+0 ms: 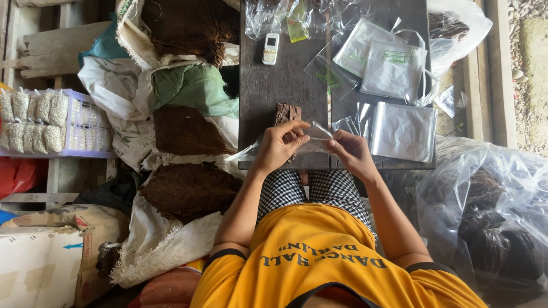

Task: Folding dried leaves and placing them into plastic bags for packaging.

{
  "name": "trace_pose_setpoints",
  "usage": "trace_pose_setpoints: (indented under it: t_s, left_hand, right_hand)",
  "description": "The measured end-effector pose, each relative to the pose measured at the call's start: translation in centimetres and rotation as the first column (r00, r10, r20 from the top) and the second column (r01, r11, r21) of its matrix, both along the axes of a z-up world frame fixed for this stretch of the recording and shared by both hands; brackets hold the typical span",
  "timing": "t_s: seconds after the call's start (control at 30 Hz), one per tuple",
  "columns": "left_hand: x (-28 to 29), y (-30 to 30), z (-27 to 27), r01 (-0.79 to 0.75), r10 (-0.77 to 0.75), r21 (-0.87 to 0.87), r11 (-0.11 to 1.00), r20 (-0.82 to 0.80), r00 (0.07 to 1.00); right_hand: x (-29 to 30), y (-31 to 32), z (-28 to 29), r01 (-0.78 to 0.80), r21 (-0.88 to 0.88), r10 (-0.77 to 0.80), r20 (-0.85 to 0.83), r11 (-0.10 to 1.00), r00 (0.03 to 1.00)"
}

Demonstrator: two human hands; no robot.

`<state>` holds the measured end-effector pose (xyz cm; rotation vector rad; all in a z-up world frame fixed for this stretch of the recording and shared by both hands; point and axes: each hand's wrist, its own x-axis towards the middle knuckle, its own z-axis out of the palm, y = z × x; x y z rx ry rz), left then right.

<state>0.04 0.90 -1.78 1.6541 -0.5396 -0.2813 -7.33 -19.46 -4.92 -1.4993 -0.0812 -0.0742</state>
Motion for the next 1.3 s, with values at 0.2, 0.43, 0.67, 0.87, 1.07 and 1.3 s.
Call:
trace_pose_setpoints:
  t_s: [0.2,0.43,0.67,0.87,1.07,1.3]
  left_hand:
    - [-0.3,-0.4,2.5,0.137,-0.161,0.128,0.982,0.2,0.966]
    - [-0.1,-0.1,3.1,0.121,-0.143,0.131,0.984,0.18,0.973]
    - [-0.2,-0.2,2.7,0.167,-0.189,0.146,0.975,0.148,0.971]
    - [1.4,-0.5,-2.3,-0.109,-0.056,0.337,0.935,0.446,0.893]
    - [-1.1,-2.1,-2.3,-0.355,0.146,0.241,0.903,0.607,0.781]
    - [-2.3,-2.8,-5.0,-0.168,0.168,-0.032,0.985,0.013,0.986]
  right_hand:
    - [0.3,-0.9,-0.3,-0.125,-0.098,0.117,-0.086,0.987,0.989]
    - [0.4,-0.7,0.0,-0.013,-0.164,0.002,-0.068,0.986,0.998]
    - [0.0,0.0,0.7,-0.002,-0.136,-0.008,-0.076,0.991,0.997]
    - [0.1,0.1,0.7,0.018,-0.048,-0.02,-0.058,0.999,0.998]
    - [0.4,0.4,-2.7,0.309,0.001,-0.308,0.064,0.951,0.949]
    - [0.4,3.1,-2.6,0.347,-0.138,-0.283,0.346,0.928,0.895]
